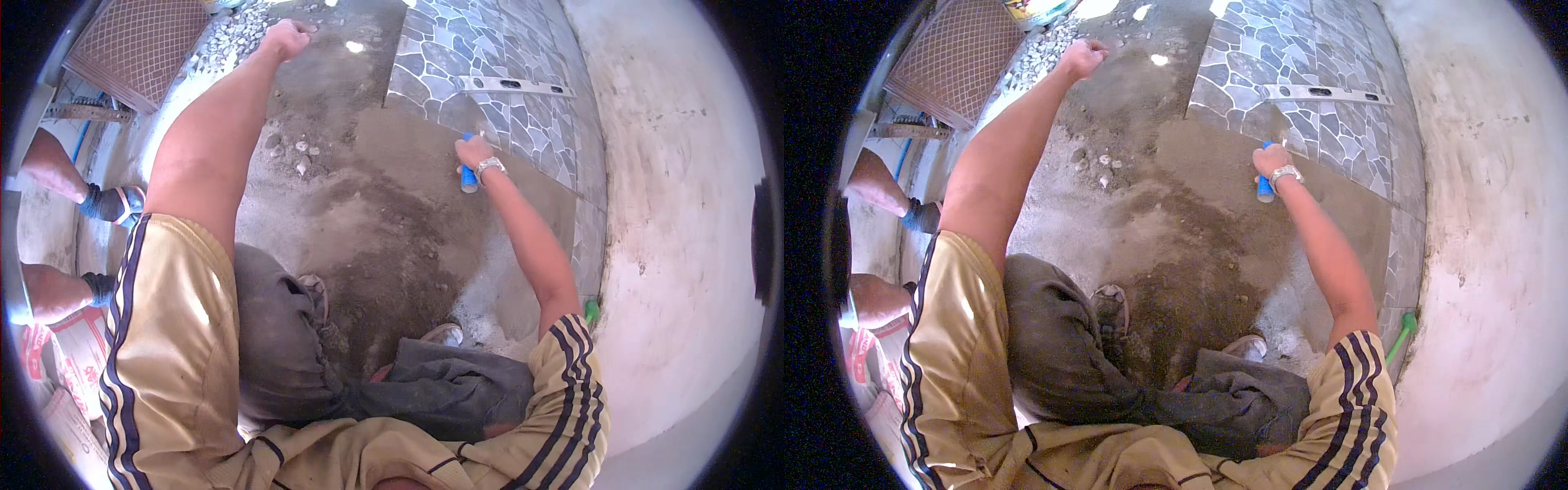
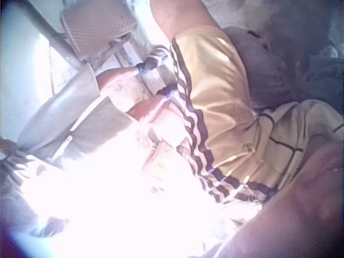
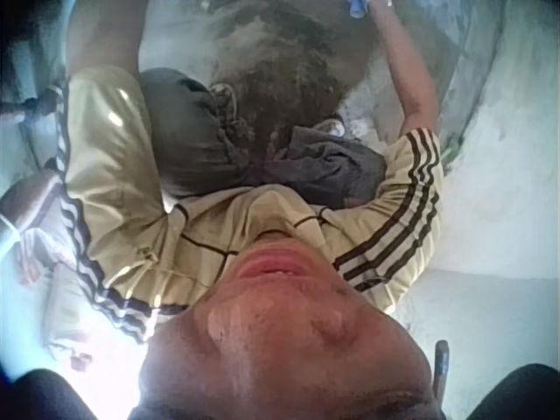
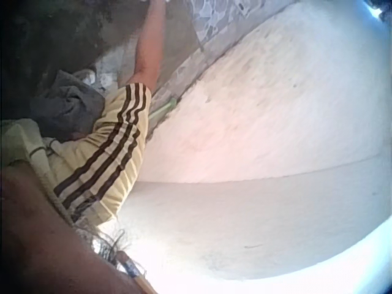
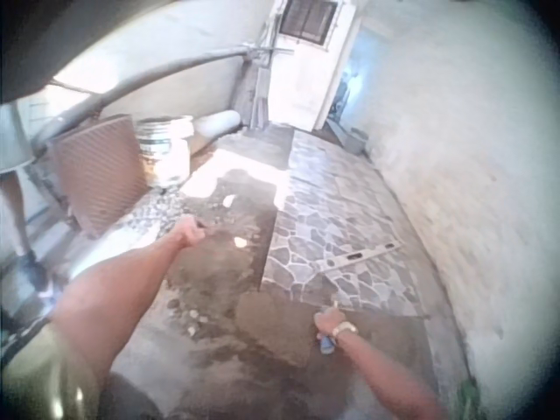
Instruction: Leveling wet concrete on a floor using a hand trowel and a bubble level.
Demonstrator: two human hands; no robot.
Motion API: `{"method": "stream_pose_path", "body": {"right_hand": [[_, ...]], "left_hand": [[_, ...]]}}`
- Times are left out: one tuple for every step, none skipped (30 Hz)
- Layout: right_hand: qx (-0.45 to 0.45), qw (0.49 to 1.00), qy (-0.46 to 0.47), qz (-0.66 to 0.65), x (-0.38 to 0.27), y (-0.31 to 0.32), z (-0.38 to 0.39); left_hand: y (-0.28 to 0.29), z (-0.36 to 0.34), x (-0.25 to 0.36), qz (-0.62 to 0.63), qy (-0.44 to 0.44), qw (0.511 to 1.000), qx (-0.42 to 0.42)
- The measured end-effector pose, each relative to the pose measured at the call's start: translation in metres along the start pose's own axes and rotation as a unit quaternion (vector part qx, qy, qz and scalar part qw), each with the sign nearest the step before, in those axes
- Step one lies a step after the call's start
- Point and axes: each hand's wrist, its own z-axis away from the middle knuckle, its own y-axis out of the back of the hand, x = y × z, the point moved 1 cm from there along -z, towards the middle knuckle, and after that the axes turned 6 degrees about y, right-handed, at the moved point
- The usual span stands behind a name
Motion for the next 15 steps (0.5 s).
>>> {"method": "stream_pose_path", "body": {"right_hand": [[-0.034,0.999,-0.013,0.002,-0.008,-0.001,0.002],[-0.038,0.999,-0.009,0.002,-0.017,-0.006,0.005],[-0.031,1.000,0.000,0.002,-0.026,-0.015,0.009],[-0.022,1.000,0.005,0.000,-0.039,-0.023,0.017],[-0.019,1.000,-0.001,-0.002,-0.037,-0.033,0.016],[-0.004,0.999,0.047,0.021,-0.038,-0.043,0.014],[0.009,0.994,0.094,0.045,-0.038,-0.052,0.013],[0.009,0.995,0.091,0.044,-0.045,-0.056,0.019],[-0.010,0.992,0.102,0.072,-0.050,-0.059,0.025],[-0.029,0.988,0.114,0.099,-0.055,-0.056,0.034],[-0.069,0.985,0.114,0.113,-0.059,-0.053,0.046],[-0.073,0.985,0.109,0.116,-0.057,-0.054,0.058],[-0.069,0.978,0.134,0.143,-0.053,-0.049,0.073],[-0.067,0.970,0.160,0.170,-0.048,-0.046,0.087],[-0.074,0.967,0.171,0.173,-0.048,-0.046,0.103]], "left_hand": [[0.004,0.000,-0.011,0.000,0.007,1.000,0.007],[0.007,0.001,-0.020,0.000,0.014,1.000,0.014],[0.009,0.000,-0.026,-0.002,0.019,1.000,0.017],[0.009,0.001,-0.026,-0.019,0.011,0.999,0.035],[0.006,0.001,-0.016,-0.036,-0.004,0.998,0.050],[0.003,0.001,-0.006,-0.036,-0.010,0.998,0.046],[0.001,0.003,0.004,-0.045,-0.029,0.998,0.036],[0.001,0.006,0.011,-0.054,-0.045,0.997,0.027],[-0.001,0.007,0.020,-0.054,-0.049,0.997,0.023],[-0.002,0.009,0.027,-0.029,-0.038,0.999,0.008],[-0.009,0.008,0.022,-0.001,-0.023,1.000,-0.008],[-0.016,0.007,0.017,0.002,-0.021,1.000,-0.014],[-0.016,0.000,0.013,-0.004,-0.047,0.999,0.005],[-0.018,-0.011,0.005,-0.009,-0.071,0.997,0.025],[-0.012,-0.028,-0.027,0.006,-0.082,0.996,0.031]]}}
